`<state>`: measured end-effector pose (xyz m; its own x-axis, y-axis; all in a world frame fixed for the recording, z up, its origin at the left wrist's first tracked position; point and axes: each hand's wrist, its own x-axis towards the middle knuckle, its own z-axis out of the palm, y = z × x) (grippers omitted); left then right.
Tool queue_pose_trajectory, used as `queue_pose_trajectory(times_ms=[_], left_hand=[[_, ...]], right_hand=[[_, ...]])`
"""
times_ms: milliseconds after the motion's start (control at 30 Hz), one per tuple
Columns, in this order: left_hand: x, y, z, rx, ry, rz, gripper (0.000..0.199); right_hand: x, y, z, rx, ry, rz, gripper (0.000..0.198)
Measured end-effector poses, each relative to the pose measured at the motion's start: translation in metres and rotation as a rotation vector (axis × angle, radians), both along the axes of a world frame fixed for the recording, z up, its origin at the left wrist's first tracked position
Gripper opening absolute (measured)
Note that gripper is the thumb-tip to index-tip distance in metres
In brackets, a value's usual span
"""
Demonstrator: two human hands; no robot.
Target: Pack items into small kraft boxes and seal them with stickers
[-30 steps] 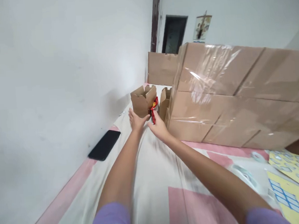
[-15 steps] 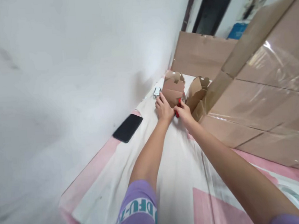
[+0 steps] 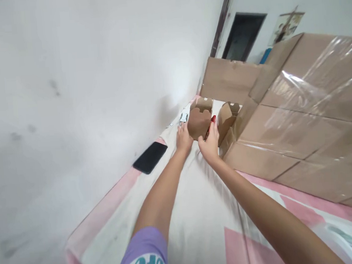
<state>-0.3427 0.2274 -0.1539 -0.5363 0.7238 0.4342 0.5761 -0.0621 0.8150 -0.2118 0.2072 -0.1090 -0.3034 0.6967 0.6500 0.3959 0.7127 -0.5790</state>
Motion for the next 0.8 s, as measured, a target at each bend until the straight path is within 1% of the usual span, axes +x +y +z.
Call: queue_pose_trajectory(times_ms=[67, 100, 133, 233, 267, 333, 400, 500, 600, 633, 700, 733, 800], left_hand=[[-0.022, 0.02, 0.001, -0.004, -0.003, 0.023, 0.073], [-0.033, 0.032, 0.001, -0.011, -0.009, 0.024, 0.071], [-0.044, 0.044, 0.001, -0.022, -0.018, 0.02, 0.07], [-0.068, 0.082, -0.006, -0.073, -0.059, 0.016, 0.065], [-0.074, 0.094, -0.01, -0.084, -0.07, 0.023, 0.062], [-0.082, 0.112, -0.016, -0.084, -0.086, 0.05, 0.051], [-0.088, 0.125, -0.021, -0.057, -0.099, 0.082, 0.042], [-0.093, 0.133, -0.025, 0.018, -0.125, 0.099, 0.038], [-0.093, 0.133, -0.025, 0.119, -0.169, 0.055, 0.041], [-0.093, 0.13, -0.023, 0.152, -0.192, 0.037, 0.042], [-0.09, 0.122, -0.017, 0.215, -0.253, 0.016, 0.042], [-0.089, 0.116, -0.013, 0.247, -0.288, 0.016, 0.042], [-0.085, 0.097, -0.003, 0.313, -0.35, 0.03, 0.042]], right_hand=[[-0.014, 0.002, 0.004, 0.053, 0.028, 0.061, 0.076], [-0.022, 0.007, 0.006, 0.043, 0.04, 0.095, 0.076], [-0.03, 0.014, 0.007, 0.003, 0.068, 0.099, 0.078], [-0.05, 0.047, 0.003, -0.181, 0.204, -0.01, 0.087], [-0.053, 0.06, 0.0, -0.222, 0.229, -0.033, 0.09], [-0.058, 0.084, -0.007, -0.246, 0.224, -0.038, 0.093], [-0.06, 0.102, -0.016, -0.236, 0.182, -0.033, 0.096], [-0.064, 0.119, -0.025, -0.259, 0.201, -0.06, 0.107], [-0.068, 0.128, -0.027, -0.318, 0.274, -0.091, 0.116], [-0.068, 0.129, -0.027, -0.336, 0.289, -0.105, 0.115], [-0.064, 0.129, -0.024, -0.358, 0.283, -0.104, 0.109], [-0.06, 0.128, -0.022, -0.355, 0.261, -0.08, 0.103], [-0.048, 0.119, -0.018, -0.298, 0.167, 0.022, 0.093]])
